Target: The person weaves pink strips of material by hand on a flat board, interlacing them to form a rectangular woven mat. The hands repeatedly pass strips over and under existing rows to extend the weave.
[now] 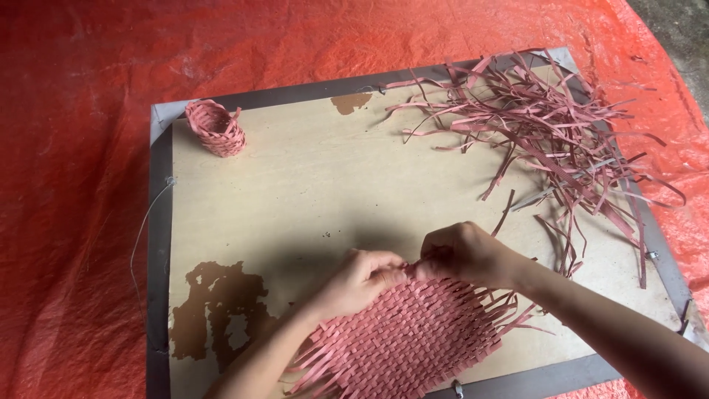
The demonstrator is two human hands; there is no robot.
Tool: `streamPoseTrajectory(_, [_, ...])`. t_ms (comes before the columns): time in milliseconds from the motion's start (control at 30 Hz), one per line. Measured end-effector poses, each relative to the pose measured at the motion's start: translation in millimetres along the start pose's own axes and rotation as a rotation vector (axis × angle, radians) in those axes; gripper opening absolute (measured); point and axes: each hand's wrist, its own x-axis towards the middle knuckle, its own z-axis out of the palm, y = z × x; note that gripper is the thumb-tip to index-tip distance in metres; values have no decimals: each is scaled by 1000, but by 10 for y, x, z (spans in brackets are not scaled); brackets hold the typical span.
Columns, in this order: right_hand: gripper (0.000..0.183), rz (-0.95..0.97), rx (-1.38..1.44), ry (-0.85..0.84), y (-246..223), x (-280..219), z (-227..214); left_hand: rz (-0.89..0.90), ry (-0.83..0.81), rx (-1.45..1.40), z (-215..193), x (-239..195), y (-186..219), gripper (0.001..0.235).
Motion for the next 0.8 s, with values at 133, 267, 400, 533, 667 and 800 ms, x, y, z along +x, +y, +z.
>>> streamPoseTrajectory(133, [14,-14,101,-4,73,16,-84,-9,12,79,-159,-51,95,16])
streamPoseTrajectory(267, [14,-72,99,37,-91,-8,-75,17,42,150,-137,-63,232,10])
streamPoseTrajectory(400, [17,-187,160,67,-239,-95,-191,31,120,360,-199,-84,492,11])
streamPoseTrajectory(533, [20,-316,135,93,-460,-238,-373,62,210,657,-309,-71,915,12])
streamPoseTrajectory(667, [26,-354,116,133,-558,-334,-484,-21,232,820,-429,-25,1152,15])
streamPoseTrajectory(800, [27,-312,-6,254,-533,-370,-554,-45,260,866,-462,24,1213,14])
